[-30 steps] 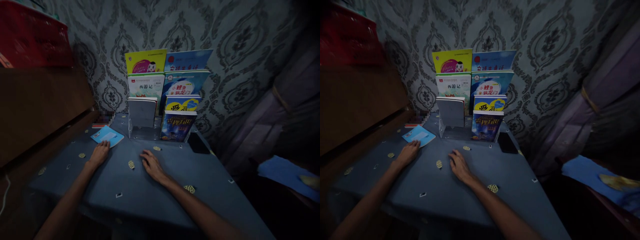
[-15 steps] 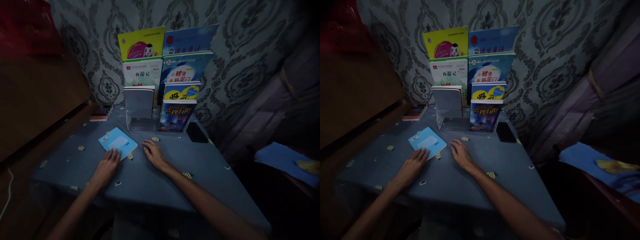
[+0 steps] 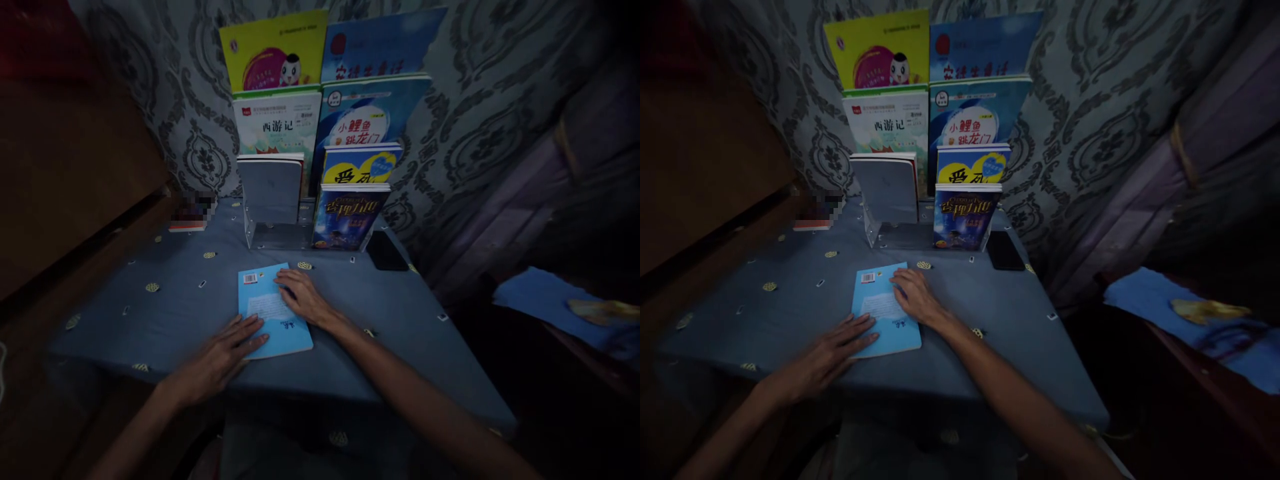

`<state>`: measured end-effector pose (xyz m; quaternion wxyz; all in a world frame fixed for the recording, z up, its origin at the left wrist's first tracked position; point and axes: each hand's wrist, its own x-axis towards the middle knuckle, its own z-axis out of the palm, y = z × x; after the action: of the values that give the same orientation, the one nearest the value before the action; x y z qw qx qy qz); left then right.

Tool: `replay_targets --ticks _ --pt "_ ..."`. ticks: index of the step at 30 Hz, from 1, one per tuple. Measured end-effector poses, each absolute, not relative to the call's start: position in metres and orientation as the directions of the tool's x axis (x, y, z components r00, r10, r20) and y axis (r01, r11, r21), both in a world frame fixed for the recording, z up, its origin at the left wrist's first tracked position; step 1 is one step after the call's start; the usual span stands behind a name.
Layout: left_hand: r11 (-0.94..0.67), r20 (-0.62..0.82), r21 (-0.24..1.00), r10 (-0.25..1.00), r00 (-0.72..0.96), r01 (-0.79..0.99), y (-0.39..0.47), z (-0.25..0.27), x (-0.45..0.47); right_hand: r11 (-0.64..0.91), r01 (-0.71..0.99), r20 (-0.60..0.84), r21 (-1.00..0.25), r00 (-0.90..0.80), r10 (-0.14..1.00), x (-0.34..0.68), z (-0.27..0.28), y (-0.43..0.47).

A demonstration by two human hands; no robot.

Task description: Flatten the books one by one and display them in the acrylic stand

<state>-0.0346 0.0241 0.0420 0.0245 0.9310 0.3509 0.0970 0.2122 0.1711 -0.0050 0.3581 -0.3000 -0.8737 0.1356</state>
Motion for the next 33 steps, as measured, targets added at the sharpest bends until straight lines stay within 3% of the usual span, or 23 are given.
replay_targets --ticks 7,13,21,33 --pt "-0.658 0.066 0.222 0.746 0.663 0.719 0.022 0.046 -0.038 0.761 0.474 0.447 -0.443 -0.618 0.646 0.211 -0.014 0.168" --pt "-0.507 0.148 0.232 0.862 0.485 0.83 0.036 0.019 -0.033 0.717 0.488 0.396 -0.498 -0.607 0.689 0.208 -0.006 0.162" --pt "-0.527 0.235 0.253 0.847 0.476 0.811 0.051 0.013 -0.017 0.707 0.53 0.378 -0.469 -0.603 0.702 0.211 -0.005 0.158" --pt "-0.613 0.232 0.29 0.79 0.567 0.735 0.061 0.012 0.032 0.654 0.577 0.409 -0.488 -0.51 0.756 0.274 -0.011 0.144"
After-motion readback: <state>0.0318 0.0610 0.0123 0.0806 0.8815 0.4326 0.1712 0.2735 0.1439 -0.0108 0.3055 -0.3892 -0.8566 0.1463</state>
